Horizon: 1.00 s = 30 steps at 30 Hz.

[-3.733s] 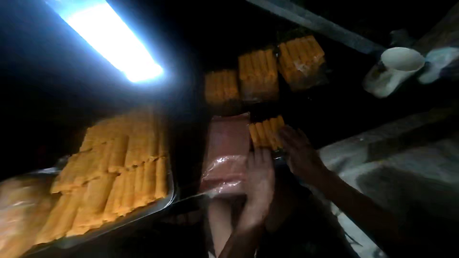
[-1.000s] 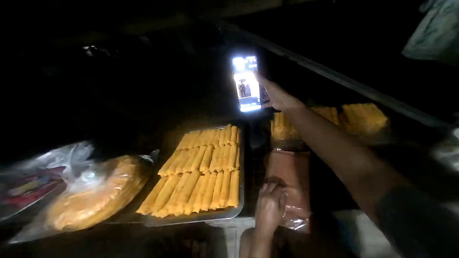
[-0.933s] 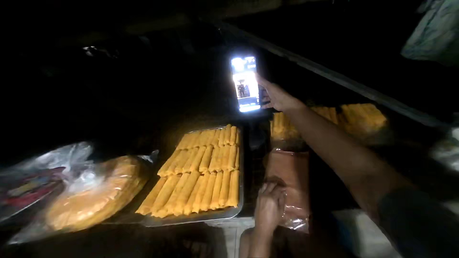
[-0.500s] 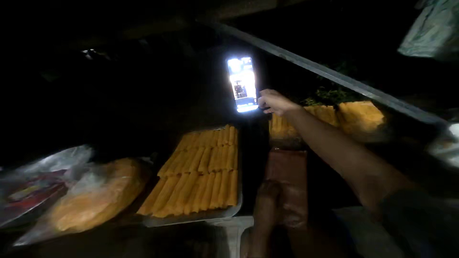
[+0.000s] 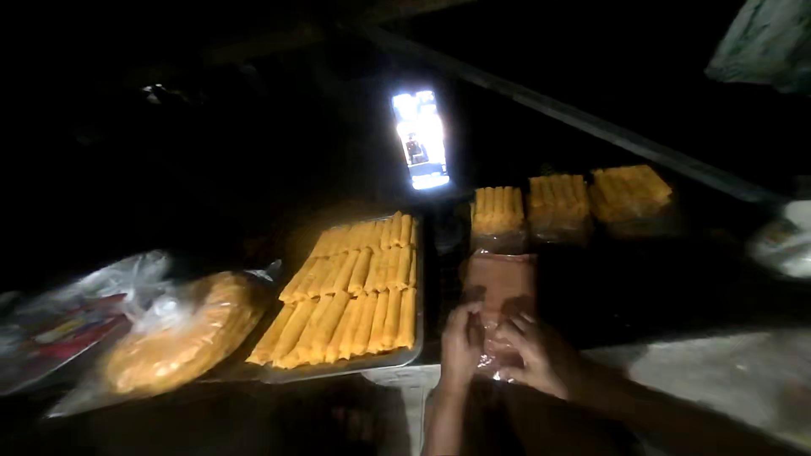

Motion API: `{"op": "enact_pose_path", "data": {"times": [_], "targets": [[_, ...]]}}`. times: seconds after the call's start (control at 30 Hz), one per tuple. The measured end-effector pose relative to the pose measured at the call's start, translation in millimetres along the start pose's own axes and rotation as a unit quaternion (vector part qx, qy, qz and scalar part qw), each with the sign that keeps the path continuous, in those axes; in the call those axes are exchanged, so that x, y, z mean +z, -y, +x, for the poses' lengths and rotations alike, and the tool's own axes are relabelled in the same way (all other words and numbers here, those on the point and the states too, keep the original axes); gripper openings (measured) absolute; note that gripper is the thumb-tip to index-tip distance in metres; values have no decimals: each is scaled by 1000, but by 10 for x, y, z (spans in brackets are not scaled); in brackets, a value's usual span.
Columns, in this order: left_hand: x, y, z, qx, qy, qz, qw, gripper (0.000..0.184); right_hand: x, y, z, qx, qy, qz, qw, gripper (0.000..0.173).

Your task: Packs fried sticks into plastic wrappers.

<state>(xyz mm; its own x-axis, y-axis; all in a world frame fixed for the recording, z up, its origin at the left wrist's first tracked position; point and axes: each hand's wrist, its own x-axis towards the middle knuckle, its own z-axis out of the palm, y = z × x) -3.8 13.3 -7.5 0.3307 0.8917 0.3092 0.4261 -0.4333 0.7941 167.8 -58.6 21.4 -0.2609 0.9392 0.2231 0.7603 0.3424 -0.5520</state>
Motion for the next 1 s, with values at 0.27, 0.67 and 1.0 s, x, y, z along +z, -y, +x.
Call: {"op": "enact_pose_path", "data": {"times": [0.27, 0.67, 1.0], "targets": [[-59, -115, -545, 178, -113, 104, 972, 23, 69, 0, -104, -13, -55, -25, 998, 32], [-87, 26, -1271, 126, -83, 122, 981, 24, -184, 29, 54, 122, 77, 68, 987, 26], [-47, 105, -1306, 99, -61, 142, 983, 23, 10, 70, -68, 4, 94, -56, 994, 51]]}}
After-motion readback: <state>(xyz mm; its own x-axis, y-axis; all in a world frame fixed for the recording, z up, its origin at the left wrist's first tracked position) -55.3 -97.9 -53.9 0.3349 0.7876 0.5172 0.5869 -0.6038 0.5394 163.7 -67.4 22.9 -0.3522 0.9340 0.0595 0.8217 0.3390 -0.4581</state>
